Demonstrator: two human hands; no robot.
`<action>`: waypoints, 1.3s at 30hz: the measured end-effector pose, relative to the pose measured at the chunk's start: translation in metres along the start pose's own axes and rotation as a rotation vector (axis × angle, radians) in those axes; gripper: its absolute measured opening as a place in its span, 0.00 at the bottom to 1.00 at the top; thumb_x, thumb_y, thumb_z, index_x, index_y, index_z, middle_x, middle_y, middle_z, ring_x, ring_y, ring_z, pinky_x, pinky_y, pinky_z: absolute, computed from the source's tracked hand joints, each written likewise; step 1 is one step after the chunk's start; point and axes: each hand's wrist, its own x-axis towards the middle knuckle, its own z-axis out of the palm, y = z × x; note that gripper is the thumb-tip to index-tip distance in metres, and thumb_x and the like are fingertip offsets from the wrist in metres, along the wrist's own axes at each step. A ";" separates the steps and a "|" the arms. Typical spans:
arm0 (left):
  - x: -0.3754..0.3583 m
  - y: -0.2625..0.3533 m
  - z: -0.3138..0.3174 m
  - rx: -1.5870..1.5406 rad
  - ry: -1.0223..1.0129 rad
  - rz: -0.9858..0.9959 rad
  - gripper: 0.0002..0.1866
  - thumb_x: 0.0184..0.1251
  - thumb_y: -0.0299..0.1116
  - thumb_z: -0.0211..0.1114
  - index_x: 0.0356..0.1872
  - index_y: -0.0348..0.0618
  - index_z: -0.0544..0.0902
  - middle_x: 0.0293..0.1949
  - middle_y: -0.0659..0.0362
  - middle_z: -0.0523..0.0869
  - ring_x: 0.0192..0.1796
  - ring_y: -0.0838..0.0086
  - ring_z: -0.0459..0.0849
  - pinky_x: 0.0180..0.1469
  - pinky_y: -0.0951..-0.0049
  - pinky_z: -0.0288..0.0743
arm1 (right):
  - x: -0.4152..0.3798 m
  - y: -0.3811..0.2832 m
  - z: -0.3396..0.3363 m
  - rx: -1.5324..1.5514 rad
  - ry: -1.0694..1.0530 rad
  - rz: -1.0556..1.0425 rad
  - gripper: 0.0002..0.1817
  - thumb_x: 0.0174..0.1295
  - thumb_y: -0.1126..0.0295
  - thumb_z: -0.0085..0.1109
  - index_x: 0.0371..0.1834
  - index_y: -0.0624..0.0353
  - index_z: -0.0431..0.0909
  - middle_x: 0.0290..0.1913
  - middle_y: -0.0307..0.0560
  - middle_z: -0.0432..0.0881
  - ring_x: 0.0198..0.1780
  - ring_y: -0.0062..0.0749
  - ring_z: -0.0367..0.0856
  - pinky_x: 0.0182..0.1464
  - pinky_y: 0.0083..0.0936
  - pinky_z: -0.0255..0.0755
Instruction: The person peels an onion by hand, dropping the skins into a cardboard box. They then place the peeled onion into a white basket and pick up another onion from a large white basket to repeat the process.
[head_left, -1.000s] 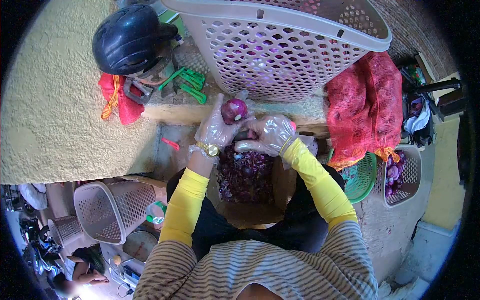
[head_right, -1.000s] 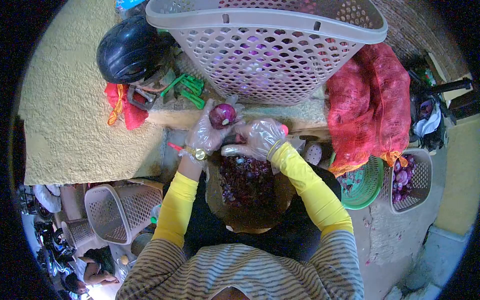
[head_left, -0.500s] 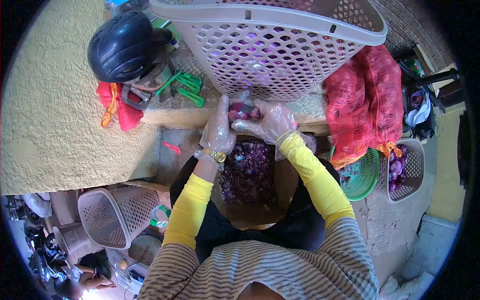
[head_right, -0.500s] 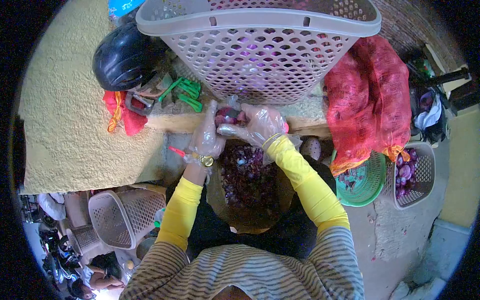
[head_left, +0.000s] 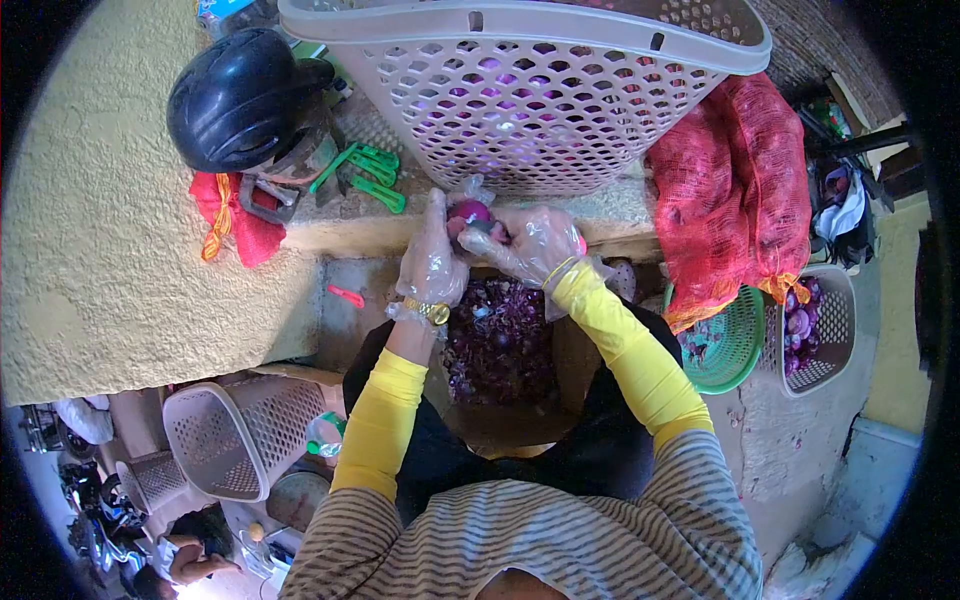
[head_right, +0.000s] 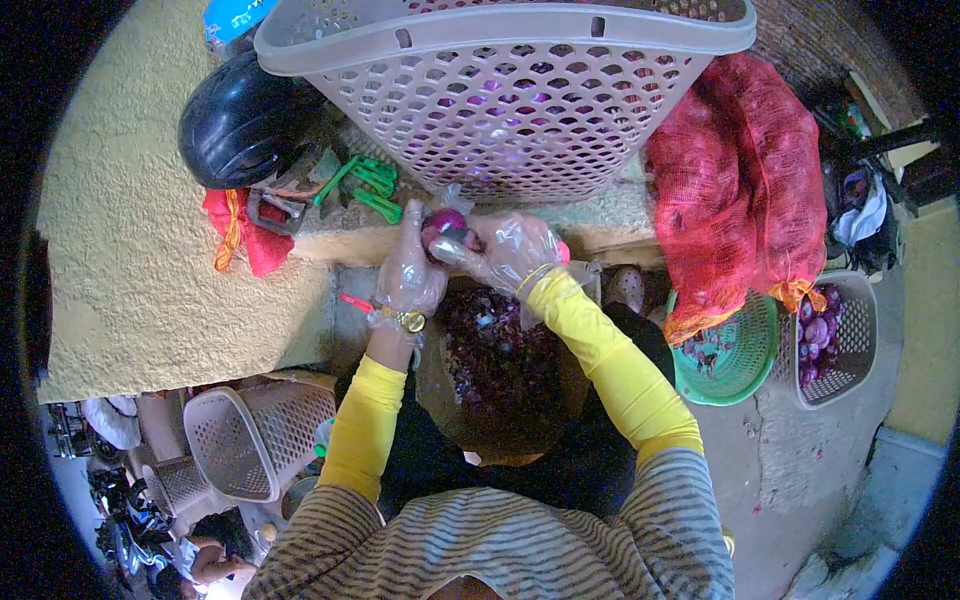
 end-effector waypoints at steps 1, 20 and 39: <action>0.005 -0.010 0.000 -0.259 -0.005 -0.034 0.21 0.79 0.32 0.55 0.68 0.37 0.66 0.48 0.51 0.86 0.51 0.64 0.86 0.53 0.63 0.80 | -0.001 0.001 0.000 -0.016 -0.014 -0.062 0.32 0.57 0.32 0.63 0.26 0.55 0.84 0.23 0.52 0.84 0.27 0.53 0.85 0.33 0.45 0.78; 0.004 0.046 -0.015 -0.853 -0.073 -0.454 0.38 0.78 0.63 0.43 0.69 0.38 0.71 0.54 0.48 0.85 0.51 0.63 0.86 0.56 0.60 0.83 | -0.001 0.007 -0.013 0.005 -0.035 -0.144 0.32 0.47 0.31 0.71 0.32 0.53 0.82 0.24 0.43 0.84 0.27 0.44 0.85 0.33 0.39 0.78; 0.005 0.024 -0.015 -0.804 -0.127 -0.432 0.32 0.78 0.58 0.53 0.59 0.34 0.78 0.51 0.51 0.87 0.49 0.66 0.88 0.54 0.63 0.83 | 0.003 0.014 -0.009 -0.065 0.018 -0.155 0.34 0.43 0.30 0.73 0.27 0.54 0.80 0.21 0.44 0.82 0.25 0.47 0.84 0.31 0.40 0.77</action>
